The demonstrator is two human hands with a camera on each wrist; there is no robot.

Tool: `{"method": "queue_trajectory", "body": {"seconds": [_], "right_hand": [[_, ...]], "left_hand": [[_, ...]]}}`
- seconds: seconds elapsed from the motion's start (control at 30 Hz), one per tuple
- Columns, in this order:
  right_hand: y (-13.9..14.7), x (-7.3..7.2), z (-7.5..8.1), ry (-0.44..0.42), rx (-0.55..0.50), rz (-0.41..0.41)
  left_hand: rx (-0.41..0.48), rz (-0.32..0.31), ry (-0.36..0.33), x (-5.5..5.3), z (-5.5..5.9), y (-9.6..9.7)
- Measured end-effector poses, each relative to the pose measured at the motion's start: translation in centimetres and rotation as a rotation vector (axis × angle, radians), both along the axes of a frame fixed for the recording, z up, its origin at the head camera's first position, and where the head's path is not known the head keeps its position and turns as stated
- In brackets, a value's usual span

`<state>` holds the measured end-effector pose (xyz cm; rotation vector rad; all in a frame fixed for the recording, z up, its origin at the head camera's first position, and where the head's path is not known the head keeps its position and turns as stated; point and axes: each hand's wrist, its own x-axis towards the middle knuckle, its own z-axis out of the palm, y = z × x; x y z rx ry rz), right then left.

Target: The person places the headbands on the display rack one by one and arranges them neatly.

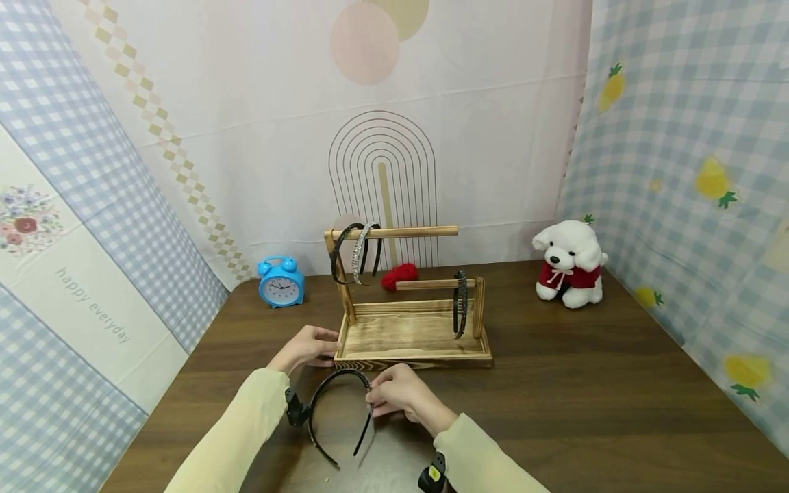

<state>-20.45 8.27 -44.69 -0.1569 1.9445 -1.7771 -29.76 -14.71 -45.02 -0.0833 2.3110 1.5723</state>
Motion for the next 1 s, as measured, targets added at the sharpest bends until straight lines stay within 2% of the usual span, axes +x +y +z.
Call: {"method": "queue_trajectory", "body": {"seconds": [0.23,0.5,0.8,1.0], "right_hand": [[1.3,0.0,0.1,0.06,-0.048,-0.027],[2.6,-0.1,0.6,0.081,-0.106,-0.082],[3.2,-0.1,1.3,0.117,-0.127,-0.207],[3.3,-0.1,1.8,0.178,-0.137,-0.277]], "left_hand": [[-0.02,0.003,0.007,0.0,-0.1,0.0],[-0.011,0.013,0.003,-0.2,-0.3,0.1],[-0.012,0.025,-0.003,-0.1,-0.1,0.1],[-0.012,0.013,0.002,0.0,0.1,0.2]]}}
